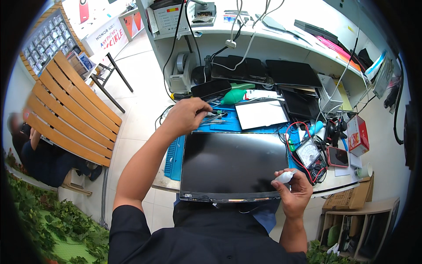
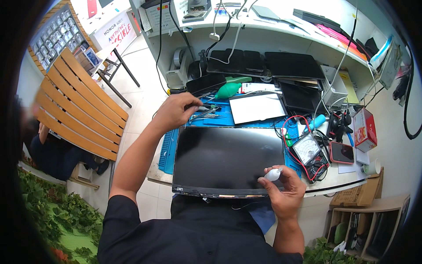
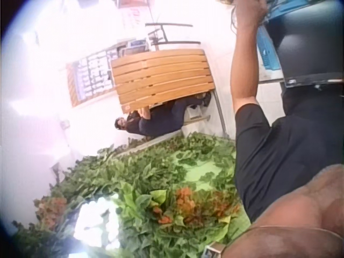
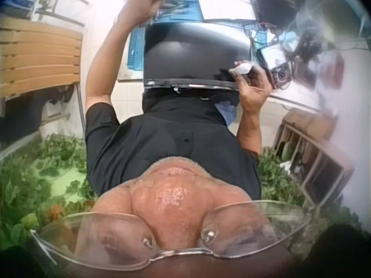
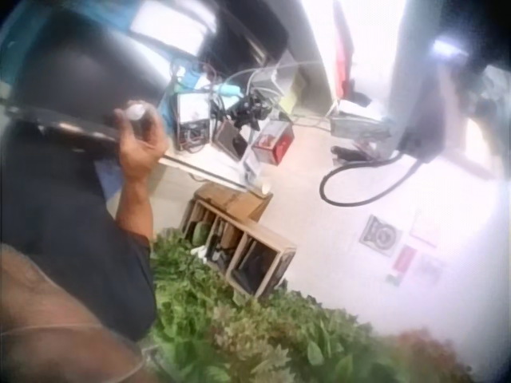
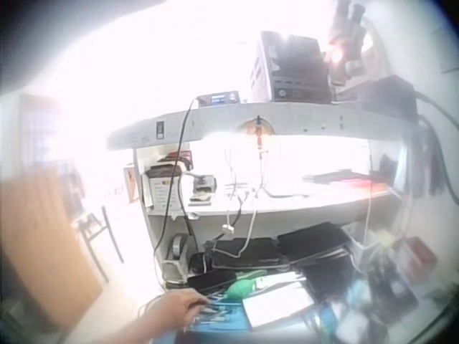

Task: The person applies adhesive from a tube to the edge of a laptop screen panel, then uses a cloth to wipe the surface and presses the bezel into place by hand.

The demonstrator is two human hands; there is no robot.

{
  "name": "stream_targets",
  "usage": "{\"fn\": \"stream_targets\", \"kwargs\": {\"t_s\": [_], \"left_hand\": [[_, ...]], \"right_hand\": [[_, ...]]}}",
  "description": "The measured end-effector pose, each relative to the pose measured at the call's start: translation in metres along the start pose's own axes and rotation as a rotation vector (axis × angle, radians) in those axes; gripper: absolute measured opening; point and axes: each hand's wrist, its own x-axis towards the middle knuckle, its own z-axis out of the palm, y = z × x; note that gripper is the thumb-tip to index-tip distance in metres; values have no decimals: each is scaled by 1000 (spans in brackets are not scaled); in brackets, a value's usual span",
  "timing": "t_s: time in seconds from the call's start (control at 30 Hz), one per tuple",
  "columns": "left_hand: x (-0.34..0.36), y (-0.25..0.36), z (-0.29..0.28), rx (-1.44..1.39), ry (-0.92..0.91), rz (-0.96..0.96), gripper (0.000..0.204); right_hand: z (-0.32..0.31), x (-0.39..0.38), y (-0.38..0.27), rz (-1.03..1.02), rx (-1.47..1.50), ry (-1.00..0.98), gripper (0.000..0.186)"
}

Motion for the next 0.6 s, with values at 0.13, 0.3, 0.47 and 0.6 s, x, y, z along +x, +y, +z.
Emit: {"fn": "stream_targets", "kwargs": {"t_s": [0.13, 0.3, 0.47, 0.6], "left_hand": [[19, -13, -11, -55, 64, -103, 19], [0, -30, -48, 7, 39, -219, 19], [-20, -28, -60, 131, -132, -298, 19], [-21, -33, -49, 115, -132, -290, 25]], "right_hand": [[-4, 1, 3, -13, -44, 10, 41], [-15, 0, 10, 43, -49, 30, 45], [-25, -3, 20, 8, -64, 97, 43], [-56, -8, 12, 35, -175, 208, 43]]}}
